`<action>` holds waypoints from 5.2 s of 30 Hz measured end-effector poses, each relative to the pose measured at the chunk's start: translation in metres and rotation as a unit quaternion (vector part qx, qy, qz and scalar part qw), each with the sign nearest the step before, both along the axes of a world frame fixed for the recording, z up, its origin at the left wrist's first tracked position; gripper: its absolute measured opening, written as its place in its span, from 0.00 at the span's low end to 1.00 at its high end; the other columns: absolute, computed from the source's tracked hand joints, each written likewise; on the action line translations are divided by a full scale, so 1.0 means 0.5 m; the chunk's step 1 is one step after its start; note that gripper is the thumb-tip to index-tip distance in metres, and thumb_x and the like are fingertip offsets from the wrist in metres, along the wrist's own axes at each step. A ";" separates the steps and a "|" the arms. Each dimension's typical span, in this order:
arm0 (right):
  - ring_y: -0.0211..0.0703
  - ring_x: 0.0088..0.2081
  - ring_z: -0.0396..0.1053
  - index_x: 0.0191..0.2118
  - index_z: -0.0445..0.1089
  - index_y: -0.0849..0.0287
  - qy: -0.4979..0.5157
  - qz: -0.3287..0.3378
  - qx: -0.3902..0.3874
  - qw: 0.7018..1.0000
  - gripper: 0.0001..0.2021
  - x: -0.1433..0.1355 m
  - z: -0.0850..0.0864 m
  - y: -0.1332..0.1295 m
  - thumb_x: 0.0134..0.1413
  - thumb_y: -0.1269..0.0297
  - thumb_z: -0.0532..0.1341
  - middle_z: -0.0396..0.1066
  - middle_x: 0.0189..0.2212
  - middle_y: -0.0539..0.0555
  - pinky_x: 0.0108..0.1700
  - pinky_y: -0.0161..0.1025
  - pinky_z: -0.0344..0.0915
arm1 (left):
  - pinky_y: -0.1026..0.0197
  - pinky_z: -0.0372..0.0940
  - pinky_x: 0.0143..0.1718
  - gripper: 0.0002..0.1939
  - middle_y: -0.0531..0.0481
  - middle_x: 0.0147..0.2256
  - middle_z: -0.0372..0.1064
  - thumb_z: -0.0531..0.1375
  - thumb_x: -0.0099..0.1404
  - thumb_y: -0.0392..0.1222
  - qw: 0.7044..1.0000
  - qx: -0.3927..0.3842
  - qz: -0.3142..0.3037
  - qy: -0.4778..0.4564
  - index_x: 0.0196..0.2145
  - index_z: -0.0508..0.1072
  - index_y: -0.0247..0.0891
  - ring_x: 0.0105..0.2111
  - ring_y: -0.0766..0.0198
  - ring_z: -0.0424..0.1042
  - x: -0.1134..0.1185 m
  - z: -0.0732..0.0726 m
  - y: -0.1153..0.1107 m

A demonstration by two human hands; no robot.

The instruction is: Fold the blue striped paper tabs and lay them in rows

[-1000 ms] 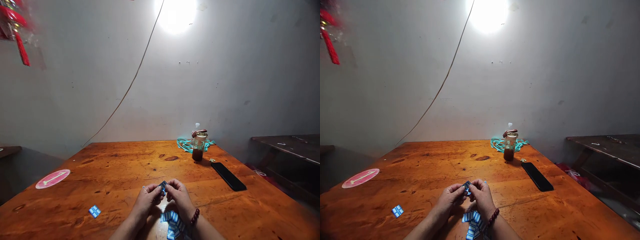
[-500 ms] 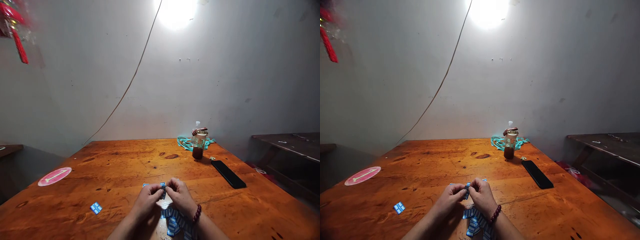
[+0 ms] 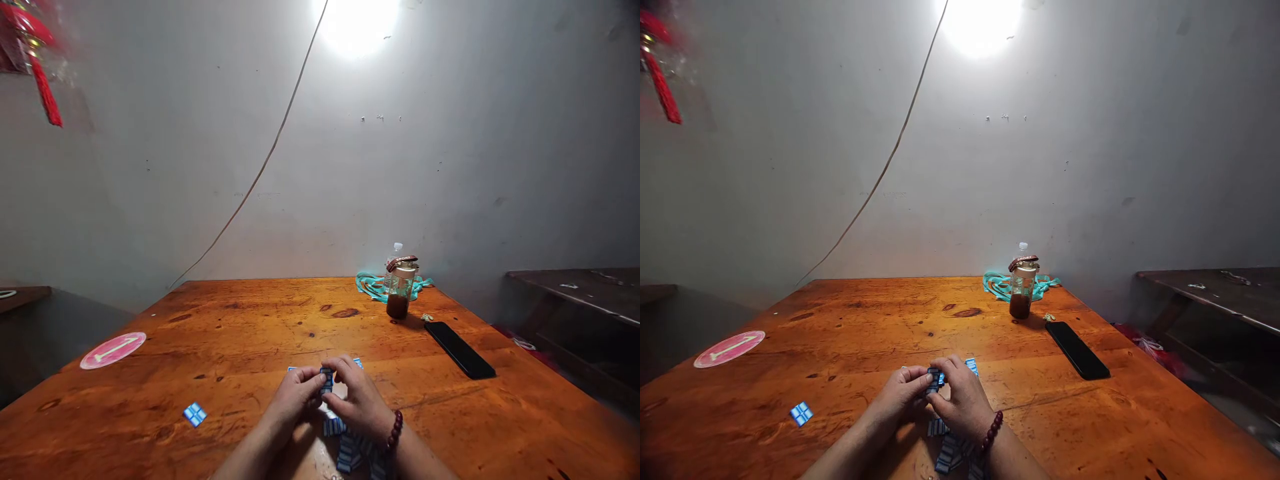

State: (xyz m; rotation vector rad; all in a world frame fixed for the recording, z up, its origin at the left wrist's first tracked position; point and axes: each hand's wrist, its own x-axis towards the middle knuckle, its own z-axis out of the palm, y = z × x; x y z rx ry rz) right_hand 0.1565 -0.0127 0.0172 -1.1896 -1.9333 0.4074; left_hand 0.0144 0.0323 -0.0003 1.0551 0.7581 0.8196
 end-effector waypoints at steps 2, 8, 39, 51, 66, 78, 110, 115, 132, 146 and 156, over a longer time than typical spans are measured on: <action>0.39 0.37 0.60 0.43 0.61 0.55 0.004 0.000 -0.002 1.000 0.21 0.000 0.000 0.001 0.39 0.76 0.58 0.62 0.36 0.50 0.39 0.36 0.58 | 0.69 0.50 0.17 0.13 0.56 0.15 0.61 0.64 0.45 0.46 1.000 0.001 -0.004 -0.001 0.25 0.72 0.32 0.14 0.74 0.57 0.001 0.002 -0.001; 0.38 0.36 0.61 0.44 0.62 0.56 0.029 0.009 -0.008 1.000 0.21 0.000 -0.008 0.003 0.39 0.76 0.58 0.63 0.36 0.51 0.39 0.35 0.59 | 0.69 0.50 0.17 0.14 0.55 0.15 0.62 0.64 0.44 0.46 1.000 0.007 0.009 0.016 0.23 0.71 0.32 0.14 0.73 0.58 0.000 -0.001 0.003; 0.34 0.24 0.61 0.24 0.67 0.62 0.159 -0.089 -0.079 0.980 0.07 -0.002 -0.005 0.012 0.46 0.69 0.53 0.65 0.20 0.49 0.26 0.29 0.56 | 0.67 0.57 0.25 0.13 0.50 0.21 0.69 0.59 0.50 0.46 0.967 0.213 0.068 0.125 0.25 0.74 0.32 0.23 0.67 0.65 -0.020 0.049 -0.002; 0.30 0.12 0.55 0.21 0.63 0.61 0.042 -0.033 -0.332 0.942 0.06 -0.123 -0.029 0.043 0.37 0.76 0.51 0.58 0.09 0.44 0.15 0.26 0.49 | 0.66 0.63 0.28 0.16 0.46 0.25 0.71 0.62 0.46 0.46 0.957 0.087 0.277 0.017 0.30 0.72 0.31 0.23 0.69 0.68 -0.088 0.056 0.056; 0.49 0.31 0.68 0.28 0.67 0.59 -0.207 -0.143 -0.167 0.953 0.06 -0.171 -0.031 0.021 0.43 0.70 0.54 0.71 0.28 0.57 0.27 0.36 0.54 | 0.66 0.62 0.27 0.14 0.47 0.24 0.71 0.61 0.47 0.45 0.956 0.102 0.274 0.023 0.30 0.73 0.31 0.23 0.68 0.68 -0.084 0.059 0.050; 0.35 0.27 0.62 0.38 0.63 0.58 -0.111 -0.104 -0.142 0.978 0.11 -0.070 0.020 0.029 0.44 0.71 0.54 0.67 0.26 0.49 0.26 0.30 0.49 | 0.65 0.63 0.30 0.16 0.47 0.26 0.72 0.61 0.48 0.47 0.956 0.134 0.254 0.058 0.31 0.72 0.32 0.26 0.66 0.69 -0.079 0.053 0.050; 0.34 0.28 0.61 0.35 0.69 0.56 -0.156 0.039 -0.170 0.972 0.13 0.084 -0.014 -0.014 0.36 0.69 0.61 0.67 0.26 0.46 0.26 0.27 0.53 | 0.65 0.54 0.31 0.06 0.50 0.30 0.65 0.59 0.48 0.40 0.749 0.489 -0.135 0.426 0.28 0.72 0.40 0.32 0.61 0.62 -0.016 0.054 -0.054; 0.33 0.25 0.61 0.29 0.69 0.59 -0.139 0.023 -0.218 0.966 0.08 0.078 -0.026 -0.007 0.38 0.71 0.57 0.68 0.23 0.47 0.24 0.27 0.51 | 0.65 0.55 0.32 0.06 0.51 0.32 0.64 0.58 0.49 0.39 0.745 0.460 -0.162 0.456 0.28 0.71 0.39 0.33 0.62 0.62 -0.008 0.048 -0.055; 0.32 0.24 0.59 0.24 0.63 0.61 0.039 -0.057 -0.153 0.986 0.04 0.075 -0.029 0.015 0.43 0.73 0.52 0.62 0.21 0.47 0.25 0.27 0.54 | 0.65 0.55 0.33 0.08 0.52 0.34 0.62 0.57 0.48 0.36 0.778 0.439 -0.154 0.422 0.30 0.69 0.40 0.34 0.62 0.61 -0.003 0.034 -0.055; 0.32 0.24 0.58 0.23 0.61 0.61 0.242 -0.050 -0.165 0.955 0.03 0.076 -0.038 0.028 0.43 0.69 0.56 0.59 0.20 0.46 0.26 0.29 0.57 | 0.67 0.54 0.30 0.02 0.54 0.30 0.63 0.57 0.47 0.33 0.777 0.445 -0.186 0.405 0.22 0.67 0.38 0.32 0.65 0.61 0.002 0.038 -0.063; 0.31 0.22 0.57 0.25 0.61 0.61 0.291 -0.046 -0.193 0.936 0.05 0.074 -0.040 0.030 0.42 0.66 0.58 0.59 0.20 0.45 0.23 0.28 0.55 | 0.67 0.53 0.26 0.05 0.54 0.26 0.68 0.57 0.49 0.36 0.760 0.438 -0.203 0.434 0.26 0.72 0.39 0.27 0.66 0.63 0.001 0.027 -0.062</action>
